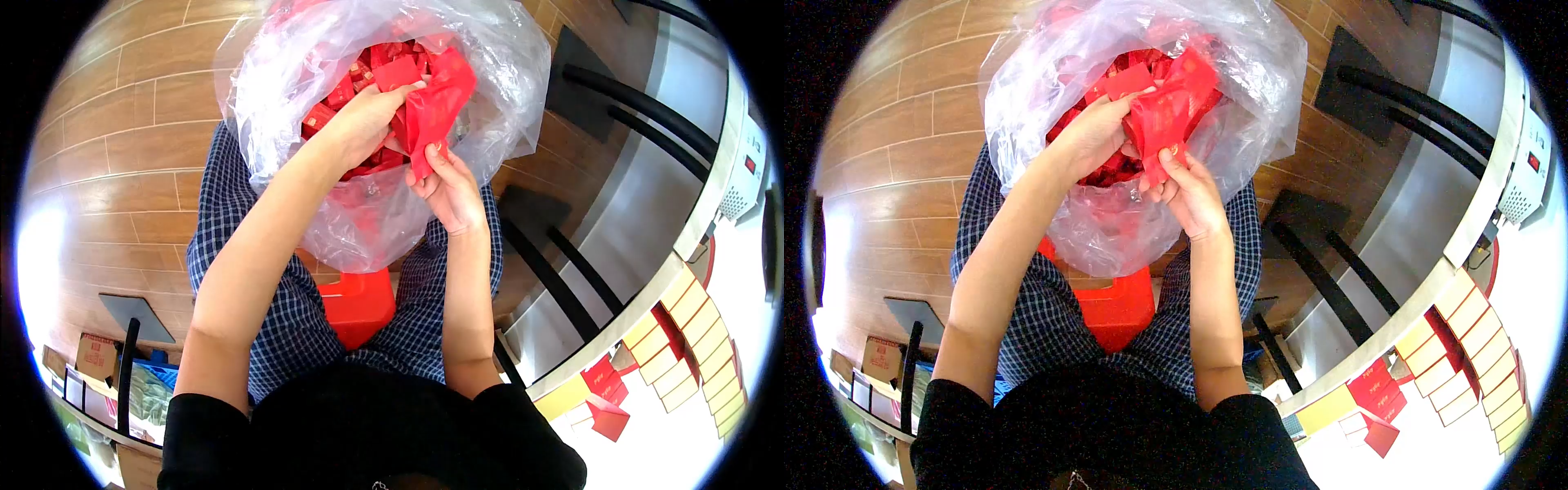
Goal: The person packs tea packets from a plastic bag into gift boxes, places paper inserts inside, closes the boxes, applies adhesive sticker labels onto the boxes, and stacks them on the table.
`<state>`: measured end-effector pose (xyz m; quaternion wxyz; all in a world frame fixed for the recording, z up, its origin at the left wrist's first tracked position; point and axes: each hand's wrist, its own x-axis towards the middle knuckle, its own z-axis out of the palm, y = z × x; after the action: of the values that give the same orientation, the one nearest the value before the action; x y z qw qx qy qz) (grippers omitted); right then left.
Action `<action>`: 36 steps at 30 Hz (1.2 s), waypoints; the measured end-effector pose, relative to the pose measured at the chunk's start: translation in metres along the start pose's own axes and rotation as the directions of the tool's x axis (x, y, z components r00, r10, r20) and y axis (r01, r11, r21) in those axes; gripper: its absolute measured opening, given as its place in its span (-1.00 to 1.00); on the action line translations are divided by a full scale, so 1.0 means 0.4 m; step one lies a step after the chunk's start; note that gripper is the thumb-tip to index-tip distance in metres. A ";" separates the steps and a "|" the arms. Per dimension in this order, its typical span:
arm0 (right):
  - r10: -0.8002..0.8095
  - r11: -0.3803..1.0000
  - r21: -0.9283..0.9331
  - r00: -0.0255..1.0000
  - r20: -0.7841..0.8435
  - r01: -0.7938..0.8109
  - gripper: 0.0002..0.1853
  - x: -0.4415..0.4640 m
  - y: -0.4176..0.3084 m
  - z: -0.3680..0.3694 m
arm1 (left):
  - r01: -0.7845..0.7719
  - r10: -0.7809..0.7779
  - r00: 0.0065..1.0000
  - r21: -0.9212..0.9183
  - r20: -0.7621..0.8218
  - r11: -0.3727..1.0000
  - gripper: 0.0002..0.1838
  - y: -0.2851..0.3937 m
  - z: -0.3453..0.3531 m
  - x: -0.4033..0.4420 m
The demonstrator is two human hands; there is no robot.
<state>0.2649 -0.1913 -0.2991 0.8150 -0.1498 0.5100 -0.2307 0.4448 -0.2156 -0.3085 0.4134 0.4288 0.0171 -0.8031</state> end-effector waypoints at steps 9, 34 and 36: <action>-0.209 0.974 -0.120 0.969 -0.130 0.194 -0.65 -0.036 -0.052 -0.017 | -0.187 0.260 0.938 0.295 -0.231 0.937 -0.35 -0.002 -0.032 0.033; -0.299 0.863 0.307 0.895 -0.331 0.402 -0.77 0.051 -0.025 0.086 | -0.635 0.538 0.771 0.458 0.341 0.621 0.11 -0.027 0.014 0.000; -0.307 0.896 0.219 0.896 -0.321 0.385 -0.77 0.023 0.011 0.132 | -0.533 0.502 0.845 0.361 0.182 0.765 0.11 -0.012 0.008 0.025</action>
<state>0.3170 -0.1920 -0.2853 0.6930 -0.0897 0.5469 -0.4610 0.4362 -0.2201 -0.3151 0.5229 0.4614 -0.2808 -0.6594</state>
